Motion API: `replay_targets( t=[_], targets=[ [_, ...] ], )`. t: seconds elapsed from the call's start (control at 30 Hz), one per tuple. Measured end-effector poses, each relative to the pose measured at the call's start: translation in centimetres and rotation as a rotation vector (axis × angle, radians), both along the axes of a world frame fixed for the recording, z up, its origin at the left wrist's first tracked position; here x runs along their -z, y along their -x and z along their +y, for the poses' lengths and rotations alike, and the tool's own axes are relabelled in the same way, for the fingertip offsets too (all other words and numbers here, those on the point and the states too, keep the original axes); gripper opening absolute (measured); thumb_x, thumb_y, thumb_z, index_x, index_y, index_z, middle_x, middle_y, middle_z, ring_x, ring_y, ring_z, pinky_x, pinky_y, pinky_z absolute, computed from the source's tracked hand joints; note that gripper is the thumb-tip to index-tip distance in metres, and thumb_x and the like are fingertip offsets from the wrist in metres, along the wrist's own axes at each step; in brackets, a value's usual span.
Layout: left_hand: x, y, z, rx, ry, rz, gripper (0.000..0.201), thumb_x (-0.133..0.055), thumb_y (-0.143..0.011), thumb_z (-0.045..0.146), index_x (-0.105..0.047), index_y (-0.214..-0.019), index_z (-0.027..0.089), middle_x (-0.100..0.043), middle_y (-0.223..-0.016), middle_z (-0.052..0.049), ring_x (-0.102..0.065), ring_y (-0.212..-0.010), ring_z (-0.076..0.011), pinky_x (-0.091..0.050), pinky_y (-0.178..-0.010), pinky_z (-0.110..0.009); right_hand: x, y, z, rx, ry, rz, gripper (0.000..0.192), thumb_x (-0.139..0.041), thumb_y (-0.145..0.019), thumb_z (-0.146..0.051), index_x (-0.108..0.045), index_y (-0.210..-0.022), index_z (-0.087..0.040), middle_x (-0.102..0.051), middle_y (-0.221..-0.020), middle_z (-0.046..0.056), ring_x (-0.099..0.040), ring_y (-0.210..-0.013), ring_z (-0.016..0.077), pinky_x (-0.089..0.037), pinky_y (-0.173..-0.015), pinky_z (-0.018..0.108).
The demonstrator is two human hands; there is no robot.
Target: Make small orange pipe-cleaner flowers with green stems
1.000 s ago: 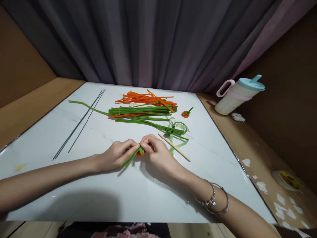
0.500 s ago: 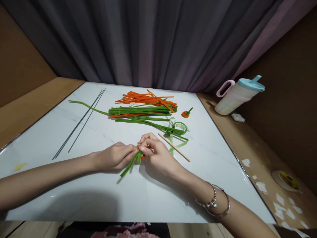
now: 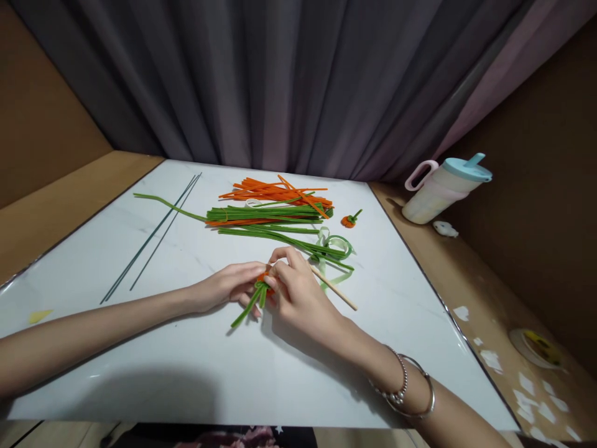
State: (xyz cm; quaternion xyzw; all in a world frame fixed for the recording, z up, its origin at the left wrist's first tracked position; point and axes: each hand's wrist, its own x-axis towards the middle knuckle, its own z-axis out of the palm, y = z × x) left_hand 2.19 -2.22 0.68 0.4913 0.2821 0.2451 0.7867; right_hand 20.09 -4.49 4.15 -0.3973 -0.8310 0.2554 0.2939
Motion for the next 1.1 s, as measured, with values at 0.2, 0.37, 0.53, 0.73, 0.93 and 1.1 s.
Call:
replay_targets(
  t=[0.2,0.37,0.53,0.73,0.93,1.1],
  targets=[
    [0.2,0.1,-0.2,-0.002,-0.039,-0.013,0.033,-0.061,-0.083,0.036,-0.059,-0.108,0.014,-0.068,-0.082,-0.007,-0.066,-0.067,-0.0132,-0.054,-0.065,-0.027,0.5,0.0,0.0,0.048,0.049,-0.075,0.012,-0.042,-0.087,-0.015,-0.044,-0.075,-0.018,-0.048,-0.104,0.012,-0.051,-0.095,0.0221,-0.043,-0.083,0.042],
    [0.6,0.0,-0.5,-0.02,-0.014,0.014,0.035,-0.066,-0.08,0.036,-0.062,-0.105,0.012,-0.07,-0.084,-0.009,-0.069,-0.077,-0.0186,-0.055,-0.074,-0.032,1.1,0.1,-0.2,0.068,0.015,-0.125,0.013,-0.051,-0.078,-0.012,-0.041,-0.075,-0.019,-0.048,-0.103,0.012,-0.05,-0.09,0.0222,-0.044,-0.078,0.04],
    [0.5,-0.1,-0.4,-0.046,0.024,-0.011,0.04,-0.07,-0.076,0.035,-0.062,-0.107,0.012,-0.071,-0.085,-0.008,-0.07,-0.079,-0.0191,-0.054,-0.08,-0.033,1.4,-0.2,0.3,0.081,-0.004,-0.092,0.007,-0.043,-0.086,-0.015,-0.043,-0.08,-0.019,-0.05,-0.102,0.011,-0.05,-0.092,0.0218,-0.043,-0.079,0.039],
    [0.8,-0.2,0.1,-0.231,0.086,-0.038,0.047,-0.068,-0.079,0.032,-0.055,-0.121,0.013,-0.069,-0.101,-0.011,-0.07,-0.083,-0.0213,-0.05,-0.09,-0.039,0.4,-1.6,1.1,0.178,-0.065,-0.02,0.009,-0.041,-0.085,-0.013,-0.048,-0.089,-0.019,-0.053,-0.092,0.007,-0.052,-0.084,0.0185,-0.045,-0.072,0.033],
    [0.9,-0.2,0.1,-0.233,0.016,0.011,0.039,-0.066,-0.079,0.034,-0.063,-0.111,0.012,-0.07,-0.098,-0.011,-0.069,-0.083,-0.0201,-0.053,-0.085,-0.036,0.3,-1.1,1.1,-0.008,-0.044,-0.009,0.009,-0.051,-0.085,-0.016,-0.06,-0.088,-0.017,-0.061,-0.078,0.004,-0.056,-0.071,0.0143,-0.044,-0.064,0.027],
    [0.9,-0.3,-0.4,-0.205,-0.045,0.025,0.036,-0.067,-0.076,0.038,-0.068,-0.102,0.013,-0.071,-0.092,-0.007,-0.069,-0.076,-0.0171,-0.054,-0.081,-0.033,0.9,-0.7,1.5,-0.049,-0.057,0.007,0.016,-0.049,-0.086,-0.011,-0.063,-0.081,-0.015,-0.063,-0.074,0.004,-0.056,-0.067,0.0132,-0.043,-0.06,0.024]
  ],
)
